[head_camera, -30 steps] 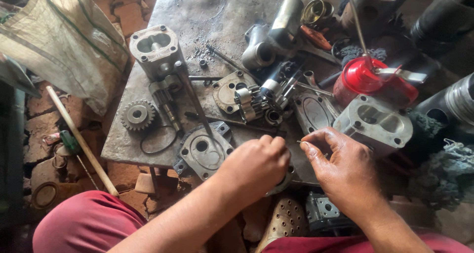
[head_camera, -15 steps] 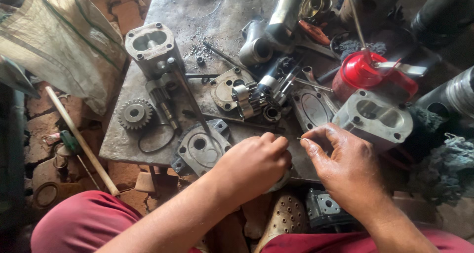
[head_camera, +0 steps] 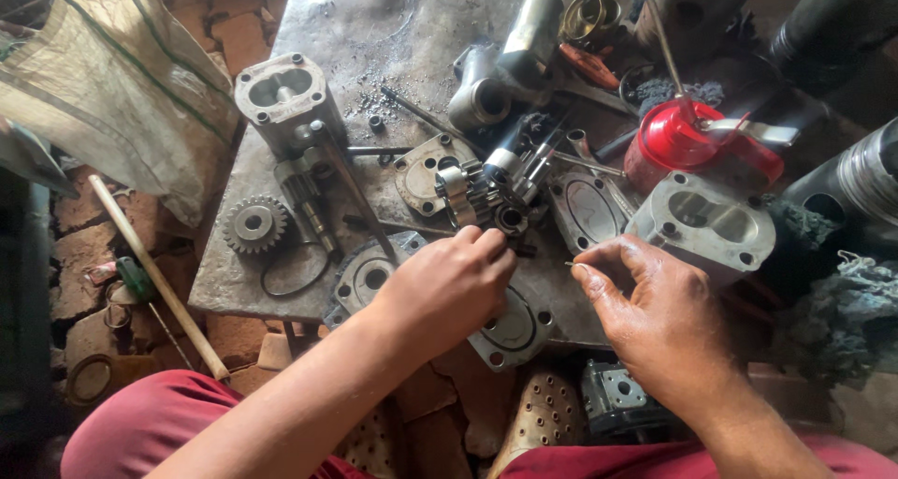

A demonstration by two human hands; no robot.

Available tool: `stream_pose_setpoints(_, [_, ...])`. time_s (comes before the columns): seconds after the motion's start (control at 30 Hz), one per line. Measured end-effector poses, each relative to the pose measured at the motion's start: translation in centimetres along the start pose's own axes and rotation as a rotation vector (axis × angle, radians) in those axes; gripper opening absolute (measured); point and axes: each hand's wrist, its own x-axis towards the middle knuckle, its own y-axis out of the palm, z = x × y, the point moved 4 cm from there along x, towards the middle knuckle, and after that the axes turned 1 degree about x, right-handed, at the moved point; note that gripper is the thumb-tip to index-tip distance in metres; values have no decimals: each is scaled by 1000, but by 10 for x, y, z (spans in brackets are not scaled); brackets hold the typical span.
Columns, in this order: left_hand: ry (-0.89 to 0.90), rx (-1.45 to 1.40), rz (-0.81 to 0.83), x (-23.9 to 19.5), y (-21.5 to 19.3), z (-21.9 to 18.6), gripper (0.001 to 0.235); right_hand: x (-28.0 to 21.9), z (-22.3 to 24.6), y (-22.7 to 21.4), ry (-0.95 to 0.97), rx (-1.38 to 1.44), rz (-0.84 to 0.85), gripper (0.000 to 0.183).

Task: The person assembles various engine components on a metal workbench, including a piston, gears, and metal plates, by hand. They pick up a metal plate with two holes and fit it over other components.

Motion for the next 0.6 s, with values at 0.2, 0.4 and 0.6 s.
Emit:
stream_pose_setpoints(0.2, [115,-234,-30,-1,-6,-14,18,0,4,2,-57,-4,-2,21])
stream_pose_setpoints(0.4, [216,-163,17,11,-4,-24,13,1,5,2,-39,-5,7,21])
stream_pose_setpoints(0.6, [224,-142,31,18,-1,-18,16,0,5,2,-43,2,9,20])
